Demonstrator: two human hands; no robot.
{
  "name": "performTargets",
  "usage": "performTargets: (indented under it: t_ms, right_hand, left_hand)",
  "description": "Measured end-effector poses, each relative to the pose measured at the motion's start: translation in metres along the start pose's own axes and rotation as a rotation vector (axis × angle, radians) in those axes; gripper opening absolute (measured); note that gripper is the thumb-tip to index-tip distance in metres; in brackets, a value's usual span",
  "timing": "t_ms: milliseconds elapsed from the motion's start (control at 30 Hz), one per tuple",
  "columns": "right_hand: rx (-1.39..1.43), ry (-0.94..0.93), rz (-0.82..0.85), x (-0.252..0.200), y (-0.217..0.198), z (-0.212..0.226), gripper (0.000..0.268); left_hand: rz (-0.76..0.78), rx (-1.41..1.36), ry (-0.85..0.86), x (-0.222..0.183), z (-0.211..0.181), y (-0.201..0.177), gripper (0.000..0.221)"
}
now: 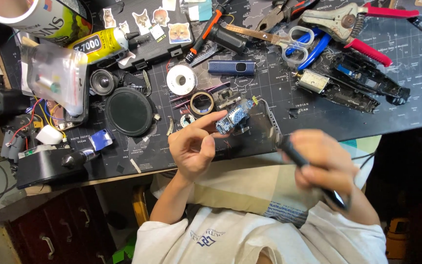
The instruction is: Soldering wires or components onto a small circuit board at a repair bench.
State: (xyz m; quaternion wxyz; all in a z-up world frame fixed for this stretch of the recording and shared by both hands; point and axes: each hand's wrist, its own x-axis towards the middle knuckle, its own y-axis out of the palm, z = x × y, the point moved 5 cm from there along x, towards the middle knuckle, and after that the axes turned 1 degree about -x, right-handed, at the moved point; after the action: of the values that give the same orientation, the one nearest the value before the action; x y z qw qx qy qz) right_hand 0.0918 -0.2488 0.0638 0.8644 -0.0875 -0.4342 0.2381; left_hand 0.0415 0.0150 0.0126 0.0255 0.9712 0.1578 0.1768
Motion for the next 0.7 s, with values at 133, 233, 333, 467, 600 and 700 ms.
performTargets:
  t_ms: [133, 233, 333, 467, 600, 700]
  right_hand:
    - [0.172, 0.001, 0.010, 0.039, 0.014, -0.033, 0.020]
    - [0.191, -0.089, -0.035, 0.060, 0.034, -0.046, 0.028]
    - [0.282, -0.068, -0.066, 0.072, 0.053, -0.049, 0.038]
    - [0.312, 0.038, -0.014, 0.075, 0.061, -0.056, 0.043]
    - [0.326, 0.099, 0.021, 0.074, 0.063, -0.056, 0.044]
    - [0.267, 0.091, 0.019, 0.075, 0.065, -0.054, 0.043]
  left_hand:
    - [-0.043, -0.187, 0.016, 0.003, 0.006, -0.002, 0.034]
    - [-0.033, -0.212, -0.003, 0.003, 0.007, -0.002, 0.032]
    - [-0.035, -0.227, -0.019, 0.001, 0.010, -0.004, 0.031]
    - [-0.030, -0.243, -0.050, 0.002, 0.010, -0.004, 0.029]
    - [-0.019, -0.223, -0.034, 0.004, 0.009, -0.007, 0.032]
    - [-0.025, -0.188, -0.022, 0.009, 0.001, -0.007, 0.033]
